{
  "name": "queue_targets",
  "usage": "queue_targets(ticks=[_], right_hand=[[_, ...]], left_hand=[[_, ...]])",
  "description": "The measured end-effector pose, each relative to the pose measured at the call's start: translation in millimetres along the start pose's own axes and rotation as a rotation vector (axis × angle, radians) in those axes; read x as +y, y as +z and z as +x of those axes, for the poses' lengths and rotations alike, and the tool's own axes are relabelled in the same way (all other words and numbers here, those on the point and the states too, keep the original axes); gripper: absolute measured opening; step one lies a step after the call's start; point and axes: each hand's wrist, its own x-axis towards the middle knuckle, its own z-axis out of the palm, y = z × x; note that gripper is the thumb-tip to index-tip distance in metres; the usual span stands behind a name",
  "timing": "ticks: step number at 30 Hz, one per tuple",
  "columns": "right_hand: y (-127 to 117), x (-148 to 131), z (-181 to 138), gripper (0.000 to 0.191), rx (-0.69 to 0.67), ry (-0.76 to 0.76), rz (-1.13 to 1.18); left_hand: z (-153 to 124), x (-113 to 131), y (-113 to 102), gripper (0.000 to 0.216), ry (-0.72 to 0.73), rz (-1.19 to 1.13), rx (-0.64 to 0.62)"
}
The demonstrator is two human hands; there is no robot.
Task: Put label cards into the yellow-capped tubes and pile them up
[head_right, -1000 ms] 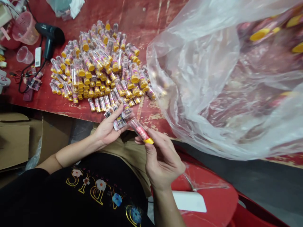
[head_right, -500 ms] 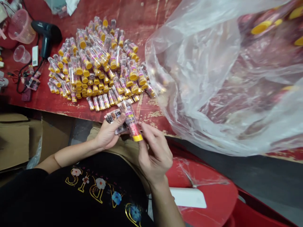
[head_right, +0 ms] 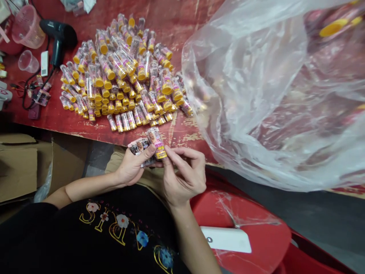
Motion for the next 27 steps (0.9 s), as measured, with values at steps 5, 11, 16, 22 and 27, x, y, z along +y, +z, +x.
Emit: queue_targets(ticks=[5,11,16,22,27], right_hand=[[3.9,3.1,-4.3,0.033,0.016,-0.007,0.005],[7.9,4.2,-5.3,0.024,-0.003,0.004,-0.041],[5.8,7.5,-5.1,0.034,-0.312,0.076,0.065],[-23.0,28.9,3.2,0.03,-0.219,0.019,0.002],[-79.6,99.3,111.8,0.028,0.005,-0.004,-0.375]], left_hand=[[2.9,-0.4,-4.4,0.063,-0.01,-0.022,-0.006],[2.4,-4.5,-7.9,0.062,-0.025,-0.031,-0.012],[6.8,10.2,-53.5,0.062,0.131,0.089,0.238],[23.0,74.0,-140.4,0.045,0.432,0.529,0.583],[49.6,96.1,-147.4,0.03,0.463,0.54,0.591]])
